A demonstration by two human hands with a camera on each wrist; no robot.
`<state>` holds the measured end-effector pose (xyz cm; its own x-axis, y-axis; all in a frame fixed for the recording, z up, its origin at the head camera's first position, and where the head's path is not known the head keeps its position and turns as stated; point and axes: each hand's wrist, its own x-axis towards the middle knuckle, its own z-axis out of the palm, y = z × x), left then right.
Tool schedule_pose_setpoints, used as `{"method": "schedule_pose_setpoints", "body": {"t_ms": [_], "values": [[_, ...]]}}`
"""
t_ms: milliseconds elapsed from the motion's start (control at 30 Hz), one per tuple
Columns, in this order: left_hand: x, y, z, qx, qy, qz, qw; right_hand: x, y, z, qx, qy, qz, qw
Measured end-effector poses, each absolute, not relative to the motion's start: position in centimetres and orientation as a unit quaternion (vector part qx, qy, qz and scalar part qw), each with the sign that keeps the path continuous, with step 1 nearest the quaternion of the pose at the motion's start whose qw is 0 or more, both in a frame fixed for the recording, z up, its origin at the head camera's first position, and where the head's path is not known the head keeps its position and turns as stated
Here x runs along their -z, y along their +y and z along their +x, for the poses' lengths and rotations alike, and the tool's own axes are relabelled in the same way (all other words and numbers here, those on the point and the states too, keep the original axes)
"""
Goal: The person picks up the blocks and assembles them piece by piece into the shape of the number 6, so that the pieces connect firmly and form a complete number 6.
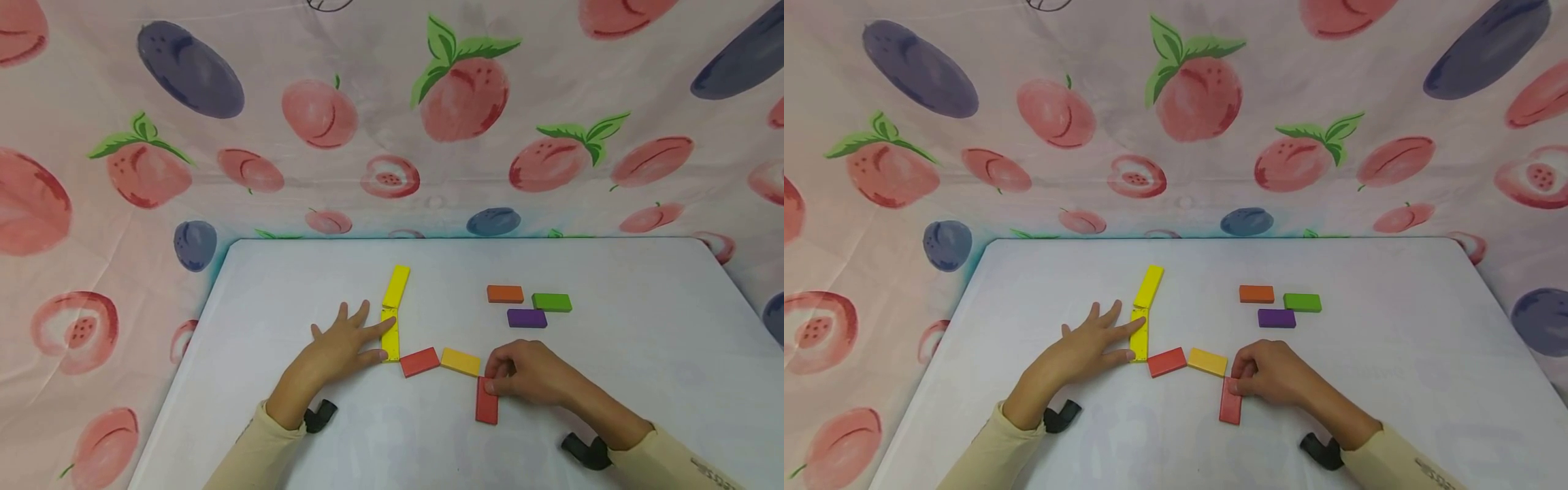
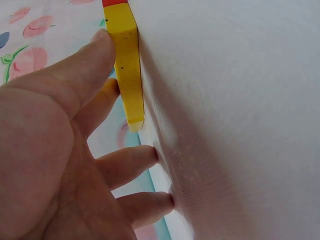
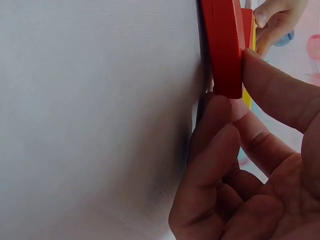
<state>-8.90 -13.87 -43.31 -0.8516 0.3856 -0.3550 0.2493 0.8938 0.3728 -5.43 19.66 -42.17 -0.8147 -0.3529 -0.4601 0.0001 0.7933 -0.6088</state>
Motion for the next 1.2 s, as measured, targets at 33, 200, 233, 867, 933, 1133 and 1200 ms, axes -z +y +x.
{"method": "schedule_pose_setpoints", "body": {"t_ms": [33,200,233,867,933,1133,1200], "values": [[43.33,-13.87,-8.89,-0.159,0.949,0.167,0.214,42.18,19.65,-5.42,0.306,0.902,-0.099,0.288],[43.39,-13.91,-8.92,-0.157,0.949,0.169,0.215,42.13,19.60,-5.42,0.306,0.903,-0.108,0.281],[43.41,-13.92,-8.92,-0.157,0.949,0.169,0.213,42.13,19.59,-5.43,0.306,0.903,-0.110,0.280],[43.32,-13.80,-8.93,-0.158,0.949,0.166,0.215,42.14,19.44,-5.56,0.300,0.905,-0.103,0.284],[43.32,-13.78,-8.93,-0.157,0.950,0.166,0.215,42.15,19.43,-5.60,0.299,0.905,-0.101,0.286],[43.29,-13.75,-8.91,-0.156,0.950,0.164,0.215,42.26,19.41,-5.78,0.300,0.903,-0.093,0.294],[43.27,-13.74,-8.90,-0.156,0.950,0.164,0.216,42.32,19.42,-5.83,0.302,0.901,-0.091,0.297]]}}
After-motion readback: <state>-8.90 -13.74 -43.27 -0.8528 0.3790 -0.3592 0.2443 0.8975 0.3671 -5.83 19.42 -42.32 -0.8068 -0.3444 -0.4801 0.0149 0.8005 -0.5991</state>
